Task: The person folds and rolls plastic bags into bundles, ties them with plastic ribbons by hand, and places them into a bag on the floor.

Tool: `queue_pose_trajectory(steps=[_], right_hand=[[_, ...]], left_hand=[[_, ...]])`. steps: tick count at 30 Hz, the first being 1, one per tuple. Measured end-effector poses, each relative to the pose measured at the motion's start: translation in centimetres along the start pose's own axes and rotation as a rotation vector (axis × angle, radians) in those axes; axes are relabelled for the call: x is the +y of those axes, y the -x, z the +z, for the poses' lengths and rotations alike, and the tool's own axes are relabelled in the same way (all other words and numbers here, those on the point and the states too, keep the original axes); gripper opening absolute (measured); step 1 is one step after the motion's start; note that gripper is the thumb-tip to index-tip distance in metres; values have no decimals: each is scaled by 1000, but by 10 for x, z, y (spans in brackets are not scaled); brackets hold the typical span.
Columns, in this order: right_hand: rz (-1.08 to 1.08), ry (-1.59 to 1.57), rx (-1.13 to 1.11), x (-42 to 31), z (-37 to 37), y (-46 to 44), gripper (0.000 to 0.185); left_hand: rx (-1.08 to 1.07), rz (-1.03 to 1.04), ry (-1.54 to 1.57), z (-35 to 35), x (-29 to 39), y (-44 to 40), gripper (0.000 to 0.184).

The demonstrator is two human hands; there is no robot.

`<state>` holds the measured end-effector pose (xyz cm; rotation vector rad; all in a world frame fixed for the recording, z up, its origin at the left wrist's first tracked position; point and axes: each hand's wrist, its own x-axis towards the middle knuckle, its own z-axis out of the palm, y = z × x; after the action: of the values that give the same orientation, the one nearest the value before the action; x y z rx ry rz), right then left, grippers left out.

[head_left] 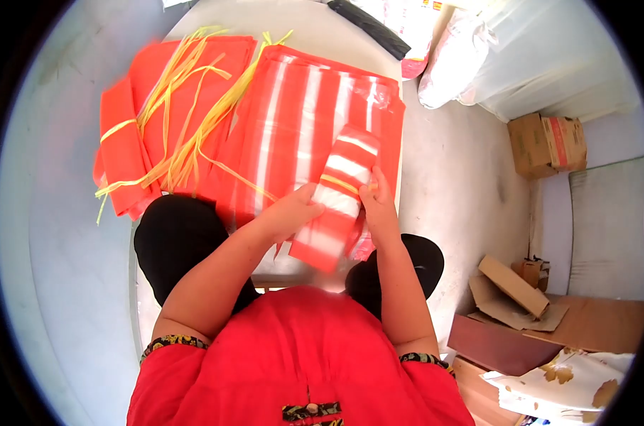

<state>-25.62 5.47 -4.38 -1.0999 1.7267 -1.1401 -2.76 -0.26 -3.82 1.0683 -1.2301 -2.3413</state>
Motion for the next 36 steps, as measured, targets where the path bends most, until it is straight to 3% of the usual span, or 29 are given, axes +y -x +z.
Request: queue_pose_trajectory(steps=[6, 11, 14, 17, 20, 23, 25, 27, 30, 33, 36], right_hand=[[-45, 151, 16, -14, -11, 10, 63], [64, -226, -59, -5, -4, 28, 71], [97, -432, -28, -5, -5, 39, 77], [128, -638, 10, 3, -4, 47, 81], [140, -554, 28, -13, -4, 80, 81], [-18, -406, 3, -3, -8, 99, 77], [-2, -504, -26, -7, -27, 111, 73], [41, -595, -7, -11, -48, 119, 72], [-23, -666, 90, 4, -85, 126, 73], [-135, -469, 328, 25, -149, 144, 77], [-169, -311, 475, 53, -219, 176, 77]], left_hand=[[36, -83, -23, 24, 21, 26, 49], [29, 21, -46, 27, -4, 18, 47], [16, 27, -202, 57, 21, 41, 46], [34, 123, 16, 64, -7, 29, 45], [44, 100, 31, 73, -12, 30, 42], [98, 130, -7, 91, -26, 31, 47], [166, 101, 15, 119, -25, 41, 63], [108, 120, -172, 135, -35, 47, 66], [-207, -64, -239, 164, -34, 59, 67], [-507, -292, -335, 186, -23, 62, 68], [-581, -264, -388, 191, -39, 55, 56]])
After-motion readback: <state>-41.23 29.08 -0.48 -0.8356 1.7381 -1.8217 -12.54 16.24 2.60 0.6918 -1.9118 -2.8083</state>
